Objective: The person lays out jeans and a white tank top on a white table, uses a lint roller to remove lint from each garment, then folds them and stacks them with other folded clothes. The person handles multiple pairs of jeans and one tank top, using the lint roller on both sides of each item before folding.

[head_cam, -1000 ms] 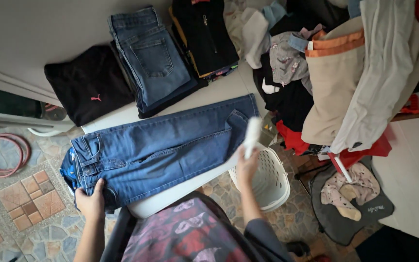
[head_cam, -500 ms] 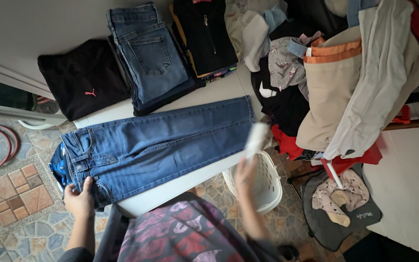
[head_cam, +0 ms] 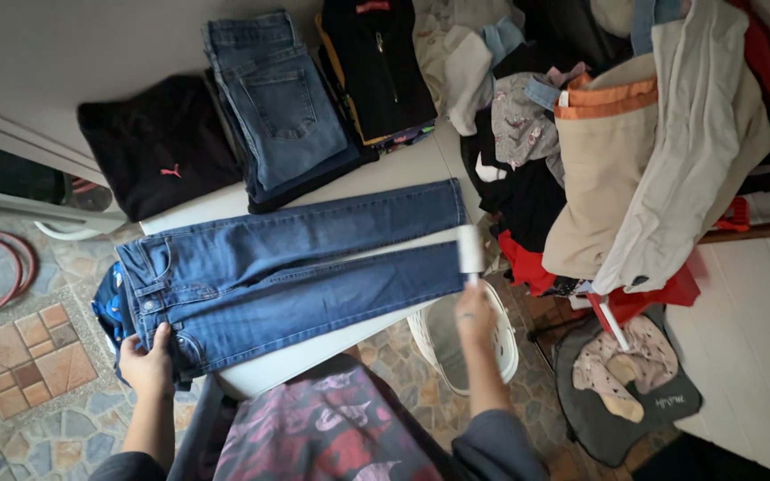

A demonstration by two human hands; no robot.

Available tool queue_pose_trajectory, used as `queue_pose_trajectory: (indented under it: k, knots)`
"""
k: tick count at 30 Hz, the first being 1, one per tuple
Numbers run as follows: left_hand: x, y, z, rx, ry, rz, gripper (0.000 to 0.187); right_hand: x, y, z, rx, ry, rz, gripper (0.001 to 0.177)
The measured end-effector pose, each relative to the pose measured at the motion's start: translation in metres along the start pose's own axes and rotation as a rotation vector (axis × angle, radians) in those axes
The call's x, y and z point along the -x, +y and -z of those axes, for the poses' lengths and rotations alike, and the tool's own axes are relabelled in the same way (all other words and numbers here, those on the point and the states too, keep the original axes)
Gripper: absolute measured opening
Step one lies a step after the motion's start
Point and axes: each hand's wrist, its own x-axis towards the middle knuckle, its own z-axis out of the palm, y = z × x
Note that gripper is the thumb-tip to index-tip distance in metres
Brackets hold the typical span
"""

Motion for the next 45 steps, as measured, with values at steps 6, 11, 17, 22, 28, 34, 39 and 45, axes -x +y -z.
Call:
queue_pose_trajectory:
  k: [6, 11, 17, 22, 28, 34, 39, 45]
  knots:
    - [0.003, 0.005, 0.009, 0.021, -0.130, 0.125, 0.050, 0.105, -0.024, -0.068, -0.189, 0.008, 0.354, 0.031]
    - [0.001, 0.000, 0.023, 0.009, -0.226, 0.288, 0.060, 0.109, -0.004, -0.073, 0.100, -0.103, 0.340, 0.028]
    - [0.015, -0.006, 0.015, 0.068, -0.265, 0.382, 0.059, 0.009, 0.035, -0.017, -0.305, 0.333, -0.004, 0.023]
    - [0.027, 0.009, 0.026, 0.081, -0.320, 0.534, 0.062, 0.002, -0.010, -0.041, -1.261, 0.272, -0.414, 0.046]
    - [0.053, 0.050, 0.053, 0.263, -0.226, 0.243, 0.079, -0.008, -0.004, -0.019, -1.191, 0.358, -0.350, 0.049]
    - [0.059, 0.071, 0.079, 0.002, -0.520, 0.063, 0.027, 0.014, 0.026, 0.032, -0.903, 0.428, -0.137, 0.034]
    - [0.088, 0.111, 0.012, -0.989, -0.356, -0.612, 0.035, 0.007, 0.019, 0.034, -0.719, 0.327, -0.021, 0.032]
    - [0.089, 0.157, -0.139, -0.468, -0.955, -1.124, 0.067, -0.017, 0.007, 0.025, -0.374, 0.443, 0.114, 0.024]
